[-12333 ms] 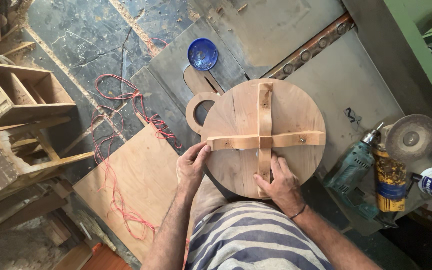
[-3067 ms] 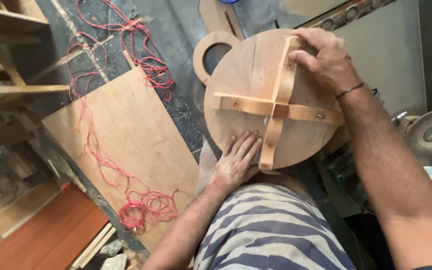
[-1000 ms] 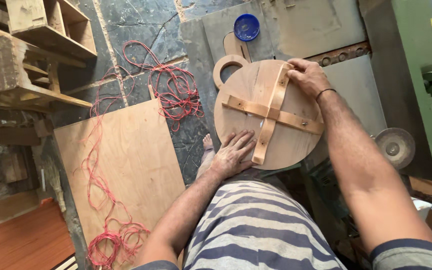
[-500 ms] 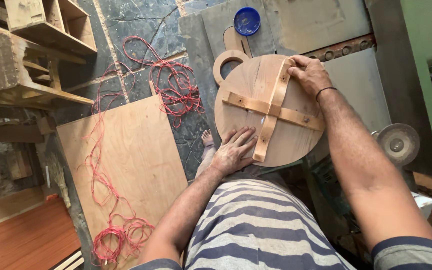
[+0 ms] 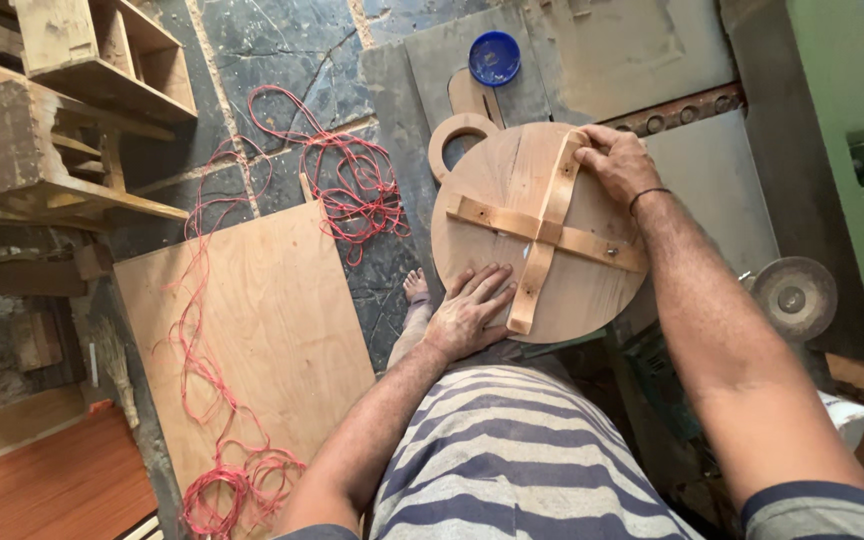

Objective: The person drills holes and drives screws into wooden cross-pieces attached to a circular wooden board using a power drill. They move the assembly between various work surfaces in a workshop.

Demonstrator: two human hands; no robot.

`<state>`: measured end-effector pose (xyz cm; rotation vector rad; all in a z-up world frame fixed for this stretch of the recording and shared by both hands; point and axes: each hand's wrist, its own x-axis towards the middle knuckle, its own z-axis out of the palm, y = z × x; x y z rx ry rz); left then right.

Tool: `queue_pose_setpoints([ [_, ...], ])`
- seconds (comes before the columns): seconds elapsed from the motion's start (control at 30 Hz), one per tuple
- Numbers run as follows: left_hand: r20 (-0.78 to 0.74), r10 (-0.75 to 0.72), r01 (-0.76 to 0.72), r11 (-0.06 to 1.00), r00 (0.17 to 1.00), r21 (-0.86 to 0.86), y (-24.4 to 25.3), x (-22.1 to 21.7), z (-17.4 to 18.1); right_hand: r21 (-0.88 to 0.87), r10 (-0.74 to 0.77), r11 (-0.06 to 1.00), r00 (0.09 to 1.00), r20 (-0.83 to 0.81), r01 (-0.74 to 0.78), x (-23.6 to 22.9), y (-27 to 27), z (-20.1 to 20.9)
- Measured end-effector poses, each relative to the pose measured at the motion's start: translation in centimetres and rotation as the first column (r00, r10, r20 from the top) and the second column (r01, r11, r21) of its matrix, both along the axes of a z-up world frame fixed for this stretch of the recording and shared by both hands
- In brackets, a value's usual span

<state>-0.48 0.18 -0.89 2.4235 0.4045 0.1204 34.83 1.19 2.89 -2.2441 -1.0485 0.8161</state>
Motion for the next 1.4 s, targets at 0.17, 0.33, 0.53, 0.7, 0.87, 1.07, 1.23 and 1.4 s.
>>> queue_pose_setpoints([
  [0.17, -0.007, -0.016, 0.016, 1.000, 1.000, -0.010, 0.3, 0.1, 0.6, 0.014, -0.008, 1.000, 0.999, -0.043, 0.008, -0.2, 0.0, 0.4],
  [0.33, -0.002, -0.068, 0.068, 0.991, 0.998, -0.116, 1.2, 0.1, 0.9, 0.050, 0.015, 0.999, 0.997, -0.081, -0.011, -0.1, -0.1, 0.6],
  [0.53, 0.127, 0.238, -0.188, 0.930, 0.963, -0.316, 3.5, -1.8, 1.1, 0.371, -0.164, 0.924, 0.973, 0.159, 0.095, -0.9, -5.9, 1.7],
  [0.7, 0.085, 0.631, -0.552, 0.728, 0.771, -0.406, 7.1, -1.4, 1.6, 0.354, -0.401, 0.885, 0.880, 0.255, 0.301, -5.3, -15.7, 1.1],
  [0.87, 0.339, 0.629, -0.576, 0.777, 0.700, -0.254, 9.9, 0.6, 0.9, 0.159, -0.460, 0.886, 0.864, 0.203, 0.435, -7.5, -19.4, -2.6],
  [1.07, 0.193, 0.580, -0.505, 0.798, 0.791, -0.329, 10.0, 0.4, 0.0, 0.055, -0.553, 0.832, 0.820, 0.145, 0.551, -8.3, -19.8, -3.0],
  [1.23, 0.183, 0.582, -0.494, 0.788, 0.792, -0.369, 9.7, -0.3, -0.6, 0.029, -0.584, 0.809, 0.798, 0.146, 0.587, -9.0, -19.6, -1.7],
  [1.4, 0.162, 0.539, -0.464, 0.815, 0.827, -0.347, 10.3, -0.5, -0.9, -0.053, -0.655, 0.743, 0.741, 0.144, 0.667, -9.2, -19.1, -1.3],
])
